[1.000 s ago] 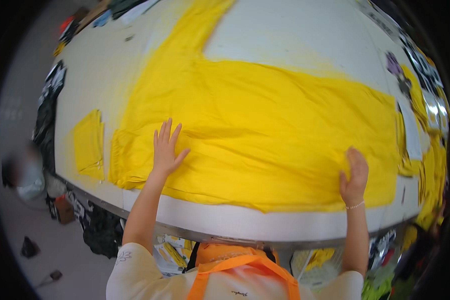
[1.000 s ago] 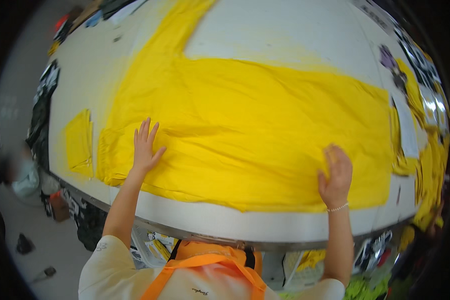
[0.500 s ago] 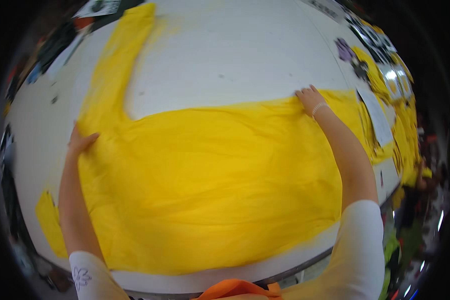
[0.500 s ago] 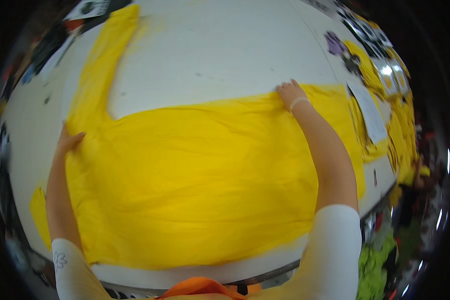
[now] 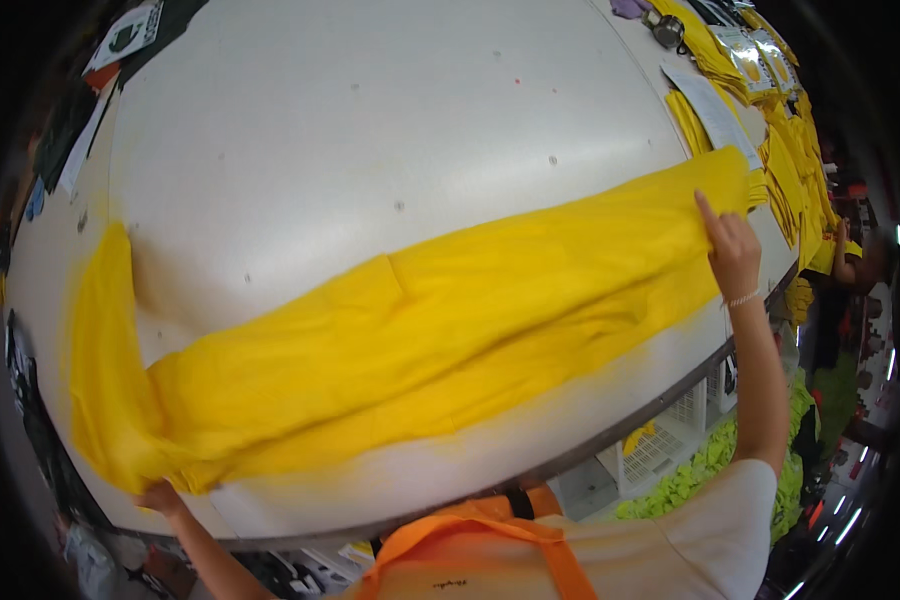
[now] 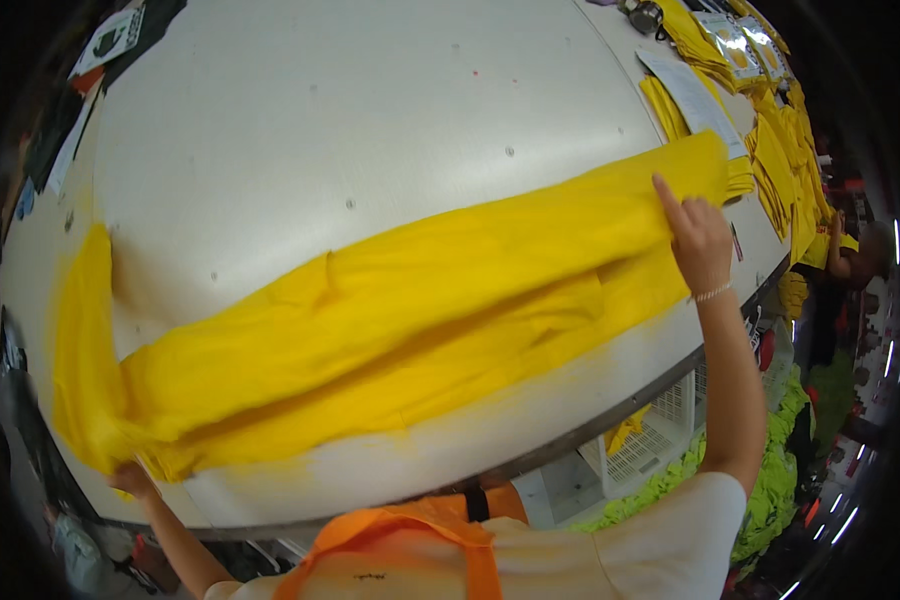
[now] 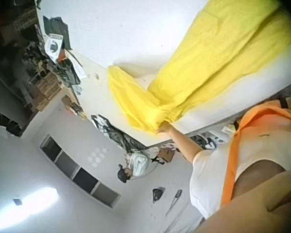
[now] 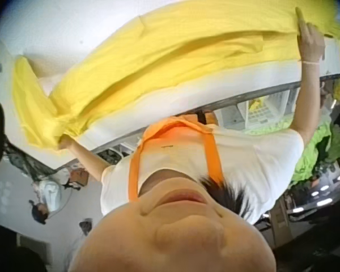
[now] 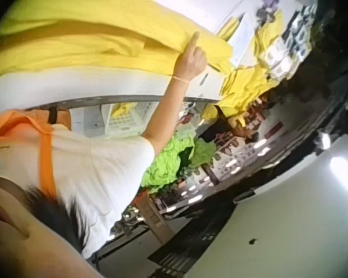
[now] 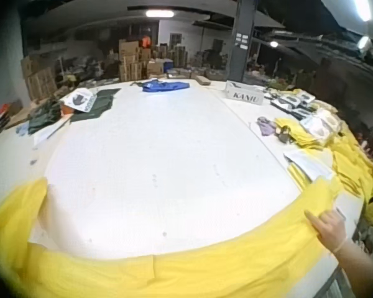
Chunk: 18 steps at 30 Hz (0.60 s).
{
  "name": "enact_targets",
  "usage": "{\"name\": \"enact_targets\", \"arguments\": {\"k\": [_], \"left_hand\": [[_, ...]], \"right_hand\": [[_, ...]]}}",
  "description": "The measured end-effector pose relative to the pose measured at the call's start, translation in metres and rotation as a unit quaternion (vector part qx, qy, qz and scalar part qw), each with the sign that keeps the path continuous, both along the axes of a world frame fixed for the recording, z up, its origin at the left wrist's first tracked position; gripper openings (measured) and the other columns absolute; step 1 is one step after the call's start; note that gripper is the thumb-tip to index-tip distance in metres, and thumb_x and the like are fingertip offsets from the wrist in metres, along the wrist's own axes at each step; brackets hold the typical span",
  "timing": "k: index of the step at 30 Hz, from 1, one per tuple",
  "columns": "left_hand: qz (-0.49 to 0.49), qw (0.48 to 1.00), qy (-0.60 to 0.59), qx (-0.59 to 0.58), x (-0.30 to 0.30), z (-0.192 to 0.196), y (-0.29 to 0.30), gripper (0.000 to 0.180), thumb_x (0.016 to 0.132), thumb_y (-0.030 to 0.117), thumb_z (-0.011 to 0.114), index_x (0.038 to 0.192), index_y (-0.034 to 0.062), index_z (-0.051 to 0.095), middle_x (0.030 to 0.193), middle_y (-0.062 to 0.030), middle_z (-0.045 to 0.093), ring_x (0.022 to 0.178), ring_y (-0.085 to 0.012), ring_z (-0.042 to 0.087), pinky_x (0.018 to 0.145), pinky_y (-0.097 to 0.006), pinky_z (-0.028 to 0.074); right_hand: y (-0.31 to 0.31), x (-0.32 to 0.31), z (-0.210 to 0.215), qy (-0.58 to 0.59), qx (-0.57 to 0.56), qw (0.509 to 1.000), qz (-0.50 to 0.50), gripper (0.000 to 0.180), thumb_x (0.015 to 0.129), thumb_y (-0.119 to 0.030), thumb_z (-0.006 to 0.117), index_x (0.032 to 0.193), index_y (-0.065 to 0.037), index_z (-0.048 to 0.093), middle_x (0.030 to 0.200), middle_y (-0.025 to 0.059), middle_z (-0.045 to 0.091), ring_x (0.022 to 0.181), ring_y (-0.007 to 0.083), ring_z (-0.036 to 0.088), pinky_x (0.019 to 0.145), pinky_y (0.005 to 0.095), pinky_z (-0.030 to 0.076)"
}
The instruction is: The person lays a yellow raincoat on a table, uses a small blade to cut threads, zips the jacket, and folds it into a compact rectangle. The folded jacket is placed into a white plastic basket with other folded items.
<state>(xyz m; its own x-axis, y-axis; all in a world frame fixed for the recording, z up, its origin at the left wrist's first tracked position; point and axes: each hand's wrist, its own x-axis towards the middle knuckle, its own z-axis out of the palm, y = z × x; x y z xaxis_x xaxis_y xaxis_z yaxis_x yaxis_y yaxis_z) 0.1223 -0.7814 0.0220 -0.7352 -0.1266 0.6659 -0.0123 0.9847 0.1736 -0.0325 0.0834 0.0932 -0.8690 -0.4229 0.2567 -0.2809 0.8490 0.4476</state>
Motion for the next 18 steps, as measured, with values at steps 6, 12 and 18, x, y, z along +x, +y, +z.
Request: {"name": "enact_targets", "arguments": {"k": [6, 12, 18], "left_hand": [[0.1, 0.883, -0.447, -0.101, 0.149, -0.113, 0.008, 0.06, 0.073, 0.036, 0.069, 0.124, 0.0083, 0.051, 0.127, -0.018, 0.05, 0.118, -0.0404, 0.042, 0.098, -0.049, 0.034], [0.039, 0.906, -0.418, -0.052, 0.132, -0.105, 0.059, 0.044, 0.074, 0.029, 0.062, 0.111, 0.005, 0.058, 0.115, -0.0221, 0.056, 0.108, -0.0438, 0.046, 0.093, -0.047, 0.038], [-0.053, 0.963, -0.211, -0.155, 0.082, -0.024, 0.062, 0.029, 0.07, 0.025, 0.071, 0.094, 0.0095, 0.065, 0.085, -0.0123, 0.061, 0.078, -0.0348, 0.056, 0.065, -0.045, 0.044]], "right_hand": [[0.028, 0.094, -0.093, -0.14, -0.02, 0.99, 0.02, 0.066, 0.072, 0.004, 0.055, 0.134, -0.019, 0.046, 0.067, 0.0049, 0.042, 0.065, 0.0201, 0.048, 0.059, 0.0318, 0.041], [0.026, 0.133, -0.15, -0.246, -0.063, 0.965, -0.066, 0.078, 0.068, 0.012, 0.052, 0.138, -0.02, 0.04, 0.07, 0.0084, 0.046, 0.069, 0.0268, 0.05, 0.064, 0.0361, 0.044], [0.035, 0.137, -0.087, -0.171, -0.069, 0.983, -0.019, 0.081, 0.067, 0.012, 0.054, 0.14, -0.018, 0.037, 0.074, 0.0091, 0.047, 0.07, 0.0274, 0.049, 0.065, 0.0376, 0.043]]}}
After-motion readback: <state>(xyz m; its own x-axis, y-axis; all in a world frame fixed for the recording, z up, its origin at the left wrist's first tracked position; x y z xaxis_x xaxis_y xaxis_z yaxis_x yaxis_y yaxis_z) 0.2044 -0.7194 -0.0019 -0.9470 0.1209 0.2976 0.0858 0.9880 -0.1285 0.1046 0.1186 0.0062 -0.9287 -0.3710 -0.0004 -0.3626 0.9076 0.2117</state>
